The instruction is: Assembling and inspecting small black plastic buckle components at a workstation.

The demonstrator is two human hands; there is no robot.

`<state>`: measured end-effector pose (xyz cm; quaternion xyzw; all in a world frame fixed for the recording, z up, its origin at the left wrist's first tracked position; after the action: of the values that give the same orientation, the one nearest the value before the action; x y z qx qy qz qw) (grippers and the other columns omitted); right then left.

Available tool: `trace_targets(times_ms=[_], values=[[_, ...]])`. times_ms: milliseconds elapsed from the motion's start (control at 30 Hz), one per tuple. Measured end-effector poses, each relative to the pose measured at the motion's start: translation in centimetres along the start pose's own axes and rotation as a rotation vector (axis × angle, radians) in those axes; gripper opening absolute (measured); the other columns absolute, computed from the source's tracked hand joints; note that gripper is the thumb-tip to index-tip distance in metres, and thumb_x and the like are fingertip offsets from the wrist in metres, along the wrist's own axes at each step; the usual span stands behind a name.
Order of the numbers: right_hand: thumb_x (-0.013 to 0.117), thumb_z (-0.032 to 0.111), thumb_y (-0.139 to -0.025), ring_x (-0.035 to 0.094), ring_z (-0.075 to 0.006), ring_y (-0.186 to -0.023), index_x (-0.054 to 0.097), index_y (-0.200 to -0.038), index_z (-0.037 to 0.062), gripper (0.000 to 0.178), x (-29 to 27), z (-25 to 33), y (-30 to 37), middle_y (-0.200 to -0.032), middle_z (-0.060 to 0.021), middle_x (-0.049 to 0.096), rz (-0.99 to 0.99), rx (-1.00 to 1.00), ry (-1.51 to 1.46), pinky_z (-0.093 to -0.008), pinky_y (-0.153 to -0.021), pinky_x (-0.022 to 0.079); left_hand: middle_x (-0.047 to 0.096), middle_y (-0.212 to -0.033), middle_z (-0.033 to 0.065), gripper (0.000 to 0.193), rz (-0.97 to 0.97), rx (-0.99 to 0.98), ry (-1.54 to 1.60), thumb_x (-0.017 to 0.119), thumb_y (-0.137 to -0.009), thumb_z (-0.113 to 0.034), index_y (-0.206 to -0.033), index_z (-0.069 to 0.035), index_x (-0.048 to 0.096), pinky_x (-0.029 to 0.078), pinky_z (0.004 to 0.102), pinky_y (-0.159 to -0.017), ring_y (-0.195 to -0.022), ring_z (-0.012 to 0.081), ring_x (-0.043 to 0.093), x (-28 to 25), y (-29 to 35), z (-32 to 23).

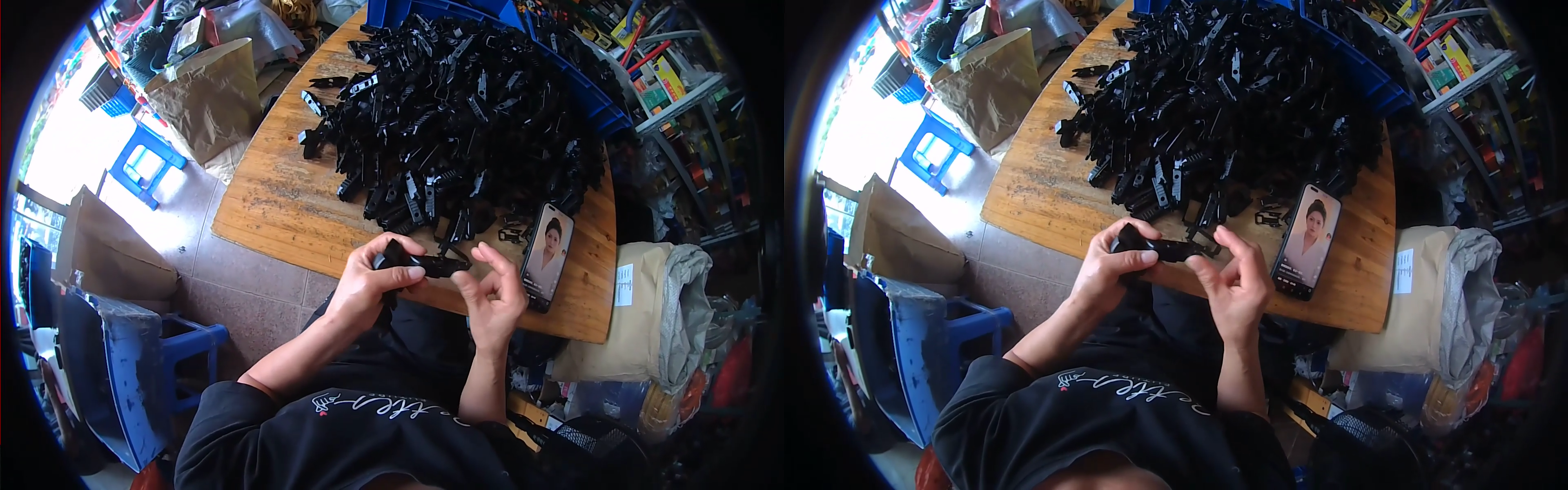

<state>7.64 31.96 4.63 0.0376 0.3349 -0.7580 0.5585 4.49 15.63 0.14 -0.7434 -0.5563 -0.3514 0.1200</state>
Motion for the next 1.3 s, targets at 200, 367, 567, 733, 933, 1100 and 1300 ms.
trace_targets(times_ms=[200,367,567,733,933,1100,1300], values=[[0.07,-0.001,-0.067,0.056,-0.0213,-0.08,0.062,-0.085,0.0016,0.02,0.7,-1.0,0.5,-0.086,-0.0082,0.061,0.119,-0.224,0.394,-0.0298,-0.071,0.046,0.062,-0.08,0.0106,0.027,-0.158,0.132,0.003,0.06,-0.072,0.0,-0.098,0.0,0.054,0.05,0.0268,-0.066,-0.069,0.0175,0.062,-1.9,0.3,-2.1],[0.066,-0.003,-0.071,0.056,-0.0137,-0.073,0.058,-0.089,-0.0014,0.02,-0.1,0.6,1.3,-0.085,-0.009,0.056,0.143,0.06,-0.225,-0.0239,-0.067,0.045,0.061,-0.081,0.0122,0.027,-0.119,0.202,-0.096,0.057,-0.07,0.004,-0.097,0.001,0.053,0.048,0.0272,-0.071,-0.073,0.0186,0.061,-1.3,0.6,-2.2],[0.069,-0.005,-0.062,0.056,-0.0221,-0.071,0.061,-0.096,0.0027,0.036,0.0,5.0,0.8,-0.086,-0.0096,0.055,0.081,-0.319,0.247,-0.0303,-0.064,0.048,0.061,-0.083,0.0098,0.027,-0.072,0.097,-0.215,0.06,-0.072,0.004,-0.099,0.002,0.056,0.048,0.0258,-0.072,-0.077,0.0171,0.062,-0.4,1.3,-1.9],[0.068,-0.009,-0.056,0.054,-0.0232,-0.069,0.063,-0.095,0.0033,0.04,0.4,5.4,0.7,-0.083,-0.0081,0.052,0.159,-0.454,0.37,-0.0323,-0.059,0.046,0.061,-0.085,0.0063,0.026,-0.041,0.147,-0.524,0.063,-0.073,0.002,-0.098,0.0,0.058,0.049,0.0245,-0.073,-0.08,0.0144,0.062,-0.2,1.3,-1.7],[0.067,-0.011,-0.056,0.052,-0.0226,-0.067,0.063,-0.093,0.0026,0.04,0.6,5.5,0.9,-0.08,-0.0076,0.052,0.187,-0.479,0.422,-0.0314,-0.057,0.045,0.06,-0.075,0.0019,0.024,-0.028,0.32,-0.751,0.065,-0.071,-0.003,-0.094,-0.002,0.059,0.043,0.022,-0.063,-0.068,0.0069,0.052,0.5,1.8,-2.1],[0.071,-0.008,-0.056,0.053,-0.0206,-0.068,0.063,-0.094,0.0018,0.04,0.8,4.8,0.6,-0.079,-0.0068,0.053,0.222,-0.384,0.239,-0.0298,-0.057,0.045,0.061,-0.086,0.0044,0.03,-0.052,0.325,-0.637,0.07,-0.07,-0.004,-0.097,-0.002,0.058,0.045,0.0226,-0.071,-0.078,0.0104,0.056,1.1,2.0,-2.4],[0.073,0.017,-0.072,0.053,-0.0147,-0.084,0.057,-0.108,-0.001,0.043,0.7,2.5,0.9,-0.098,-0.0073,0.053,0.256,-0.039,-0.145,-0.0245,-0.073,0.045,0.054,-0.082,-0.0005,0.03,-0.076,0.155,-0.365,0.072,-0.069,-0.005,-0.095,-0.003,0.057,0.042,0.0201,-0.068,-0.074,0.0074,0.05,-0.2,2.0,-0.9]])
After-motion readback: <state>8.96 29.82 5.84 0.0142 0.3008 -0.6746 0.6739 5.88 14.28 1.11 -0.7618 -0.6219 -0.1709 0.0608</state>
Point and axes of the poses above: each hand's wrist, its own y-axis away from the middle knuckle, its own x-axis out of the palm, z = x × y, the point moved 5 cm from there along -y, towards the middle knuckle
